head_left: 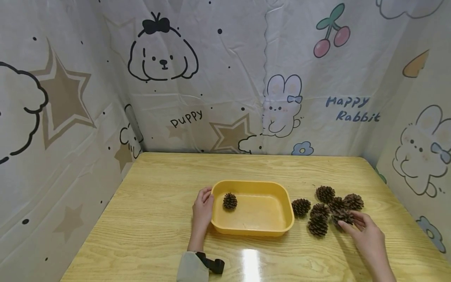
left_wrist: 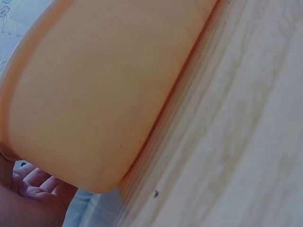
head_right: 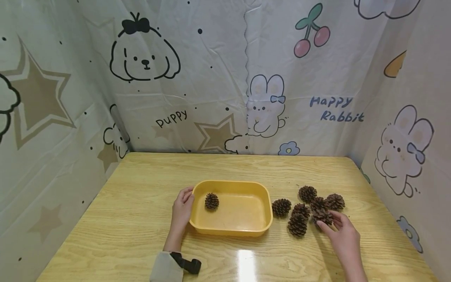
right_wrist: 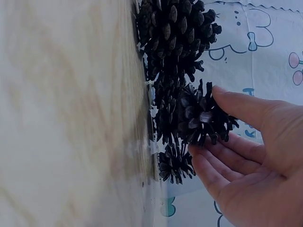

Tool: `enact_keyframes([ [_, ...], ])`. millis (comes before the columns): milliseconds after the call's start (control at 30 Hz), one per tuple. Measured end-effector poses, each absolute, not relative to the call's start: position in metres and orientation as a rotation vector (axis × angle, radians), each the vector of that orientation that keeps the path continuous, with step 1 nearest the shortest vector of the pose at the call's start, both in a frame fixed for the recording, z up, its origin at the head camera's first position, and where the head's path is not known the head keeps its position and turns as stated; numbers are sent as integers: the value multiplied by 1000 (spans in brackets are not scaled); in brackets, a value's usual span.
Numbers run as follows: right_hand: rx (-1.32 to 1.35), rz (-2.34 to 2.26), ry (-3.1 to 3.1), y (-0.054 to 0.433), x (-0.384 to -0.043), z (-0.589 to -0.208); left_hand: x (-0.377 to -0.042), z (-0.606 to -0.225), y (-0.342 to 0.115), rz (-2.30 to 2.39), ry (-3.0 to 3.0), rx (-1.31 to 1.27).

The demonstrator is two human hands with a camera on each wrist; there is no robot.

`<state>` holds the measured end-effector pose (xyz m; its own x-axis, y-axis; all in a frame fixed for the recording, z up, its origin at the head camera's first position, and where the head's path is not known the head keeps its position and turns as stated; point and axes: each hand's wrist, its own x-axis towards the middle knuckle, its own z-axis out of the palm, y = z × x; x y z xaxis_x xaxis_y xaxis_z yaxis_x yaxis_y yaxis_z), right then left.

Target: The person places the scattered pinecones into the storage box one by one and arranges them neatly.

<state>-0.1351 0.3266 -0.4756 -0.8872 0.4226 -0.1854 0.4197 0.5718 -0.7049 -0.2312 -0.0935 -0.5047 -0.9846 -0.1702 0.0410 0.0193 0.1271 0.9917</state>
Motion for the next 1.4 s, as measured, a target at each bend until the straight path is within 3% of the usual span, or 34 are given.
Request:
enact_keyframes([
  [1400, -618, 1261, -2586, 294, -134, -461, -231, -502, -93, -1962, -2254, 157],
])
